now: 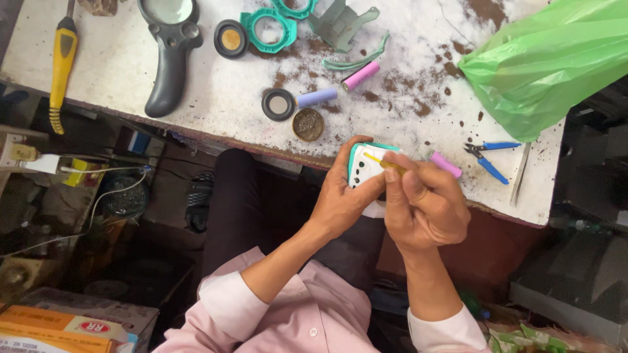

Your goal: The person assembles a small electronic device by inserting a circuit board and a circular component into a white plastic housing, then fitting a teal cover and securing it with a screwdriver. The person retrieves the screwdriver from a drawer and tightens screws on the device's casing.

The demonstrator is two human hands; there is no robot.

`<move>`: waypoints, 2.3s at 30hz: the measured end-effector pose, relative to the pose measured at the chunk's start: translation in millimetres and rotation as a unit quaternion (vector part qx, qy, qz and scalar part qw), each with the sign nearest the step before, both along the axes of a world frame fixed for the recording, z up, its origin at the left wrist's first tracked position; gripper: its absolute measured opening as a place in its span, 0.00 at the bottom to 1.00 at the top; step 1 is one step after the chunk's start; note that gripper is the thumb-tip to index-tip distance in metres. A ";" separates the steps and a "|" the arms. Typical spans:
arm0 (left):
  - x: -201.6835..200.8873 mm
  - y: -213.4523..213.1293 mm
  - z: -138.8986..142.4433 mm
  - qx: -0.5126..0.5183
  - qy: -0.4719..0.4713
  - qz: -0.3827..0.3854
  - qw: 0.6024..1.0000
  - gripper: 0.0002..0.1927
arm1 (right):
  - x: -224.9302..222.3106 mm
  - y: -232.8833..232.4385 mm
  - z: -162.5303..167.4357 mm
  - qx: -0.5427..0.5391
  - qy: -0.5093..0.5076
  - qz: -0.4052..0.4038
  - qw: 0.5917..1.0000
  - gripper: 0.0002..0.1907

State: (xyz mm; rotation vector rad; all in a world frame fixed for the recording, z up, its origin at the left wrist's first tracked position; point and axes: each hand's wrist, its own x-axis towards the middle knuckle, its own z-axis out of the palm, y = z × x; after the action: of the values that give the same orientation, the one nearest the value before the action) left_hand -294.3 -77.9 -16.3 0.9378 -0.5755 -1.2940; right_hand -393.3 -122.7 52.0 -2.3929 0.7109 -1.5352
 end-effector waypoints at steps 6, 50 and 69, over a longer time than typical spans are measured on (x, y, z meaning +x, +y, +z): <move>1.1 -0.2 1.2 0.001 -0.013 -0.001 1.000 0.33 | -1.5 0.4 0.8 0.034 -0.022 0.023 0.999 0.12; -6.0 -0.3 -4.0 -0.010 0.018 0.011 1.000 0.32 | -0.6 1.1 -2.6 -0.026 0.004 -0.043 0.999 0.12; -1.8 0.3 0.4 -0.002 -0.002 0.011 1.000 0.33 | -0.9 -0.6 -3.8 -0.015 0.003 0.000 1.000 0.15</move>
State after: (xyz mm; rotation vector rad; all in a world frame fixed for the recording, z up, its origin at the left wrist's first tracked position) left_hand -296.1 -77.6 -15.9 0.9407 -0.5706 -1.2710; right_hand -394.2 -123.3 48.3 -2.4195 0.6938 -1.5501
